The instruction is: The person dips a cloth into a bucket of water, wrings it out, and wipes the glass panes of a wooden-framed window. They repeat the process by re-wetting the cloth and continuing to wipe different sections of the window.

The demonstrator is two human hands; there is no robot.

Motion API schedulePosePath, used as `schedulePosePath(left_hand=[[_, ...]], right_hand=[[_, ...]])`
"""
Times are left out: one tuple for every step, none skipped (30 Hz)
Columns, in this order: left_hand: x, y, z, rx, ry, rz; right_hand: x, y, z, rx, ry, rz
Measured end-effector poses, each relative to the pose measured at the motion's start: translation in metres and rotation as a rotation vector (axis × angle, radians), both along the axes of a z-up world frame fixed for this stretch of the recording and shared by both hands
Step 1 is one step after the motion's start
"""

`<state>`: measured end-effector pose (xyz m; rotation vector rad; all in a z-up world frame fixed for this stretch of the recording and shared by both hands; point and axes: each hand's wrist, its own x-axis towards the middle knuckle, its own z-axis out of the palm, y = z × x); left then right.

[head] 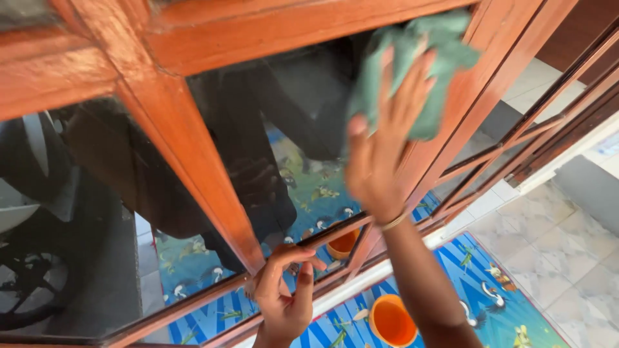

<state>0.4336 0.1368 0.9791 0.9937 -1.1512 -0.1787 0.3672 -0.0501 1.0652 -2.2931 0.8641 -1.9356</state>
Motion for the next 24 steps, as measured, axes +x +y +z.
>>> schedulePosePath(left_hand=[[-0.002,-0.001,-0.002,0.004,0.006,0.003],[-0.005,-0.001,-0.004,-0.009,-0.025,-0.021],[-0.003,-0.003,-0.004,-0.031,-0.069,-0.040],[-0.003,-0.002,-0.002,-0.035,-0.075,-0.033],[-0.003,-0.001,0.000,-0.043,-0.102,-0.003],[-0.002,0.000,0.002,-0.051,-0.128,0.027],[0.001,0.001,0.005,-0.042,-0.123,0.039],[0.005,0.002,0.007,-0.043,-0.156,0.074],[0.008,0.004,0.010,-0.037,-0.188,0.107],[0.008,0.006,0.008,-0.021,-0.182,0.117],[0.011,0.005,0.007,-0.064,-0.164,0.102],[0.013,0.004,0.007,-0.107,-0.146,0.088],[0.014,0.004,0.015,-0.107,-0.141,0.101],[0.014,0.005,0.023,-0.117,-0.159,0.150],[0.017,0.004,0.033,-0.130,-0.185,0.198],[0.016,0.004,0.034,-0.135,-0.188,0.210],[0.017,0.005,0.035,-0.193,-0.204,0.256],[0.017,0.005,0.036,-0.250,-0.222,0.302],[0.018,0.007,0.031,-0.249,-0.225,0.308],[0.018,0.008,0.026,-0.258,-0.242,0.341],[0.018,0.009,0.021,-0.268,-0.258,0.371],[0.018,0.012,0.017,-0.266,-0.259,0.375],[0.018,0.014,0.014,-0.255,-0.259,0.377],[0.018,0.017,0.011,-0.245,-0.258,0.379]], right_hand=[[0.000,0.002,-0.024,0.004,0.006,0.003],[-0.001,0.005,-0.047,-0.057,0.181,0.007],[0.002,0.006,-0.067,-0.131,0.343,0.014],[-0.005,0.003,-0.088,-0.137,0.336,0.019],[-0.012,-0.002,-0.108,-0.309,0.580,-0.004],[-0.019,-0.006,-0.129,-0.487,0.820,-0.031],[-0.023,-0.022,-0.135,-0.485,0.822,-0.015],[-0.027,-0.039,-0.142,-0.494,0.797,-0.117],[-0.032,-0.053,-0.151,-0.496,0.774,-0.217],[-0.031,-0.043,-0.120,-0.488,0.779,-0.199],[-0.027,-0.038,-0.085,-0.298,0.475,-0.105],[-0.024,-0.032,-0.049,-0.111,0.169,-0.012],[-0.013,-0.022,-0.037,-0.113,0.174,0.001],[-0.002,-0.011,-0.025,-0.062,0.100,-0.044],[0.010,-0.002,-0.012,-0.014,0.018,-0.090],[0.016,0.011,-0.017,-0.020,0.016,-0.079],[0.023,0.024,-0.022,-0.215,0.339,-0.086],[0.030,0.037,-0.028,-0.423,0.654,-0.095],[0.026,0.033,-0.064,-0.424,0.651,-0.088],[0.023,0.028,-0.101,-0.468,0.686,-0.057],[0.019,0.023,-0.137,-0.512,0.723,-0.028],[0.009,0.014,-0.157,-0.512,0.722,-0.024],[-0.001,0.005,-0.177,-0.423,0.738,-0.029],[-0.011,-0.004,-0.196,-0.335,0.753,-0.034]])
